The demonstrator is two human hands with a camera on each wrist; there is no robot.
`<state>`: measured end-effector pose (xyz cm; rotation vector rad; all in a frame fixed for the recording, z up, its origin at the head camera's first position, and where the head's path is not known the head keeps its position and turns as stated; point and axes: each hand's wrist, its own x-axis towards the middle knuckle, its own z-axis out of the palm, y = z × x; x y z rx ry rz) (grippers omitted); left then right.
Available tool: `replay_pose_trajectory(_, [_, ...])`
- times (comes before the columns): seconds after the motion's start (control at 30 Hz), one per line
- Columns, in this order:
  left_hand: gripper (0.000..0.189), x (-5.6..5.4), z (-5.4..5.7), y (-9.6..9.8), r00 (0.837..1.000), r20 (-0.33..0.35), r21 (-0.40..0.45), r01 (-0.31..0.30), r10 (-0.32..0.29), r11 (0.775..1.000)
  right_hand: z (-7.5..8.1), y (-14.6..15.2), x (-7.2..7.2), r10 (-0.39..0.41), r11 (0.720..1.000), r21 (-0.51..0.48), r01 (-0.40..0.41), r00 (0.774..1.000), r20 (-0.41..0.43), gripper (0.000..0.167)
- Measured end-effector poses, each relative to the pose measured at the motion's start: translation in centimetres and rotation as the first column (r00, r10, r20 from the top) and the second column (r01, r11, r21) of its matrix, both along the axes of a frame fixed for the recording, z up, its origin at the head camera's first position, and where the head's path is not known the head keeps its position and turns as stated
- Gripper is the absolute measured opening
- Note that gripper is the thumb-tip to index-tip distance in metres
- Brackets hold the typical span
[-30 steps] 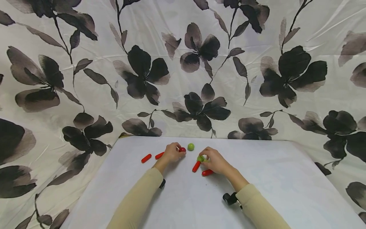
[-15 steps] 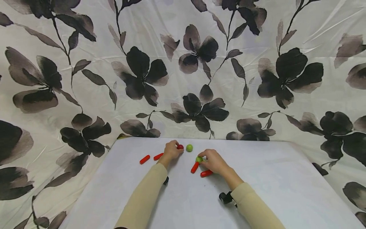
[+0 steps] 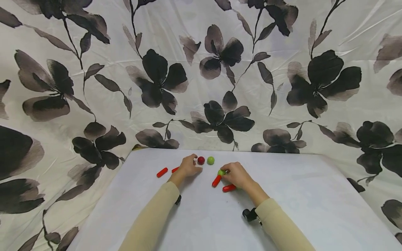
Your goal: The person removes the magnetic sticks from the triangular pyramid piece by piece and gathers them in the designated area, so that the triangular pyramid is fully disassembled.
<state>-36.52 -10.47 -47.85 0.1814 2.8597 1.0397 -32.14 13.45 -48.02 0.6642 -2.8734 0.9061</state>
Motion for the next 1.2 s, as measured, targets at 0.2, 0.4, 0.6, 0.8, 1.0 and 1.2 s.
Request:
replay_pose_trajectory(0.2, [0.061, 1.3, 0.8, -0.4, 0.997, -0.009, -0.026, 0.079, -0.079, 0.997, 0.0, 0.3, -0.1, 0.013, 1.000, -0.028, -0.013, 1.000, 0.011, 0.025])
replay_pose_trajectory(0.4, [0.044, 3.6, 1.2, -0.2, 0.981, -0.017, -0.012, 0.193, -0.194, 0.981, 0.0, 0.3, -0.1, 0.011, 0.999, -0.033, -0.010, 1.000, 0.025, 0.026])
replay_pose_trajectory(0.6, [0.034, 5.5, 1.1, 1.1, 0.952, 0.046, 0.043, 0.301, -0.303, 0.953, -0.1, 0.4, -0.3, 0.002, 0.999, -0.048, 0.000, 0.999, 0.050, 0.026])
replay_pose_trajectory(0.8, [0.030, 6.0, 0.3, 2.3, 0.943, 0.062, 0.093, 0.321, -0.327, 0.942, -0.2, 0.5, -0.6, -0.002, 0.999, -0.052, 0.005, 0.998, 0.059, 0.026])
replay_pose_trajectory(1.0, [0.025, 6.3, 0.0, 3.2, 0.952, 0.064, 0.137, 0.288, -0.298, 0.948, -0.3, 0.5, -0.6, -0.006, 0.998, -0.064, 0.011, 0.997, 0.078, 0.025])
replay_pose_trajectory(1.2, [0.022, 6.5, -0.1, 3.7, 0.969, 0.087, 0.152, 0.216, -0.230, 0.965, -0.6, 0.4, -0.6, -0.002, 0.997, -0.082, 0.009, 0.997, 0.078, 0.026])
